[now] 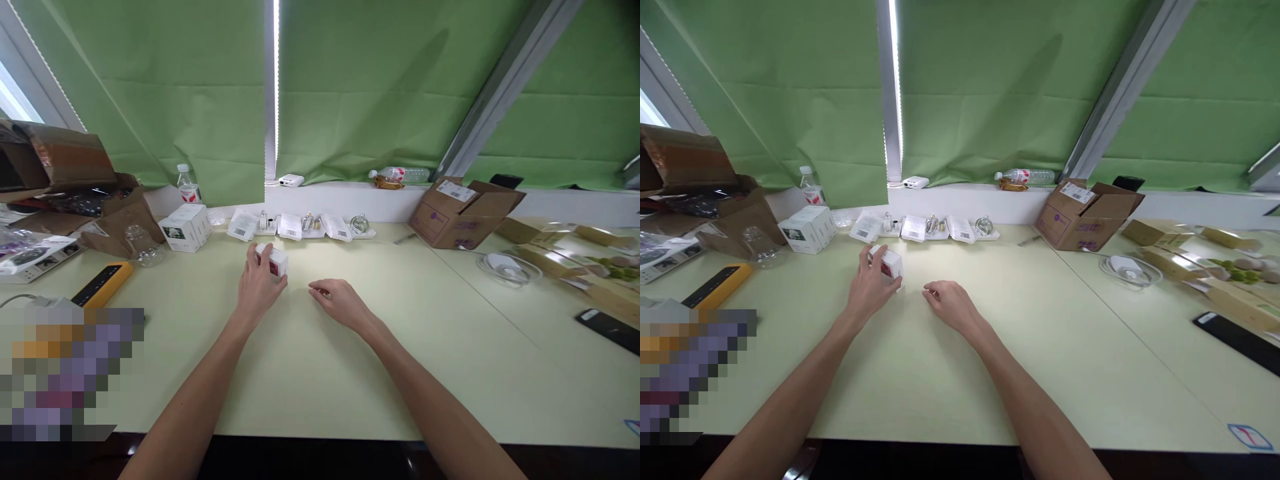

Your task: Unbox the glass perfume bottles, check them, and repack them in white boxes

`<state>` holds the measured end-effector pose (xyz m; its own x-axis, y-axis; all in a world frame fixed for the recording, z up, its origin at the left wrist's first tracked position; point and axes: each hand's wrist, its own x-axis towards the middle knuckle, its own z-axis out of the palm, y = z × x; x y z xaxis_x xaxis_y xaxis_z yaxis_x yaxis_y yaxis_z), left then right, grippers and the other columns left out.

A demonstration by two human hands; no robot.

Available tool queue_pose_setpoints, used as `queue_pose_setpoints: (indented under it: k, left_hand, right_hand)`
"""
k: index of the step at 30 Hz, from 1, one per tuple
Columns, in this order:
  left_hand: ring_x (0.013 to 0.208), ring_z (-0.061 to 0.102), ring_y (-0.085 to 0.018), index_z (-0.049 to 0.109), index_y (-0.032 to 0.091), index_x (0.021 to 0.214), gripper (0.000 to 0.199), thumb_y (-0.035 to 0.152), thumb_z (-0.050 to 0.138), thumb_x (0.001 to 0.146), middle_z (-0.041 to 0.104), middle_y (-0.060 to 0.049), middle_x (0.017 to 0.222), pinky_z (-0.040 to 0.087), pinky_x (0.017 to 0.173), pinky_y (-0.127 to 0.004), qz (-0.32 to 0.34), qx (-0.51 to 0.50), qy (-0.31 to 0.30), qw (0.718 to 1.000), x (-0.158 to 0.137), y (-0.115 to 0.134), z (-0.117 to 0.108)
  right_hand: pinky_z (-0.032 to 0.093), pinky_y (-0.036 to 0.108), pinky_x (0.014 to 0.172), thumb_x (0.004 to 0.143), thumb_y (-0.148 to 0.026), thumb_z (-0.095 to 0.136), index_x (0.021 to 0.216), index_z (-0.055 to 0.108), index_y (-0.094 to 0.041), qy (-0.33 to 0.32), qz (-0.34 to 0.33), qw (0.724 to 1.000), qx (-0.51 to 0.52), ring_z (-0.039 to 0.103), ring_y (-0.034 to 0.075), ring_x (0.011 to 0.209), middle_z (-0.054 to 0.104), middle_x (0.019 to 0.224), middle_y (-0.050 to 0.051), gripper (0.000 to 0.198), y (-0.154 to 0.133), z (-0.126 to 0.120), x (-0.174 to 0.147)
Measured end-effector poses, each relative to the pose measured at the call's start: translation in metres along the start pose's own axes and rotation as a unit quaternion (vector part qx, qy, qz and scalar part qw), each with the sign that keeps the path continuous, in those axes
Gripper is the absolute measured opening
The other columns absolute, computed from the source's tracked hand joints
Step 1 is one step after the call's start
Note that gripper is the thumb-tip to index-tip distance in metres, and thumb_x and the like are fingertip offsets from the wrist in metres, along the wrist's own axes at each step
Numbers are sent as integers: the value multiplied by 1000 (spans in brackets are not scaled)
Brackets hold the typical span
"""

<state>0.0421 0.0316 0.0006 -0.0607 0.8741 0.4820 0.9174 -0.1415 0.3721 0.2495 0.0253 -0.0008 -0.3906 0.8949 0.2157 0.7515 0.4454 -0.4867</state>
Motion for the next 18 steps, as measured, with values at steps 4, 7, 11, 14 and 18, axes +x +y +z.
queue_pose_setpoints:
  k: [4, 7, 11, 14, 18]
  left_hand:
    - [116, 49, -33, 31, 27, 137, 71, 33, 64, 74, 24, -13, 145, 48, 87, -43, -32, 11, 23, 999, 3, -7, -2]
    - [115, 50, -34, 31, 25, 137, 71, 31, 64, 74, 25, -15, 143, 44, 91, -45, -62, 31, 39, 997, 6, -13, -5]
    - [111, 52, -35, 32, 23, 135, 69, 33, 63, 74, 26, -17, 142, 43, 90, -46, -94, 66, 59, 992, 10, -26, -8]
    - [106, 54, -35, 34, 22, 133, 68, 34, 63, 73, 28, -18, 140, 43, 88, -46, -119, 90, 77, 986, 13, -37, -11]
    - [106, 54, -35, 34, 22, 133, 68, 34, 63, 73, 29, -19, 139, 43, 86, -47, -156, 100, 85, 979, 18, -54, -15]
  right_hand:
    - [49, 32, 79, 92, -32, 46, 102, 71, -22, -2, 0, 1000, 7, 67, 20, 85, 73, 96, 4, 29, 0, -2, 0]
    - [50, 32, 78, 92, -32, 46, 102, 71, -23, 3, -1, 1000, 13, 67, 20, 84, 73, 97, 4, 28, 1, -3, 0]
    - [50, 32, 77, 92, -34, 46, 102, 71, -22, 6, 0, 1000, 20, 67, 20, 84, 73, 97, 4, 29, 2, -3, 0]
    - [50, 32, 77, 92, -34, 46, 103, 70, -22, 2, 0, 1000, 24, 67, 20, 85, 73, 97, 4, 29, 1, -3, -1]
    - [50, 32, 77, 92, -34, 44, 104, 70, -22, 5, -4, 1000, 18, 67, 21, 86, 73, 98, 5, 31, 1, -3, -1]
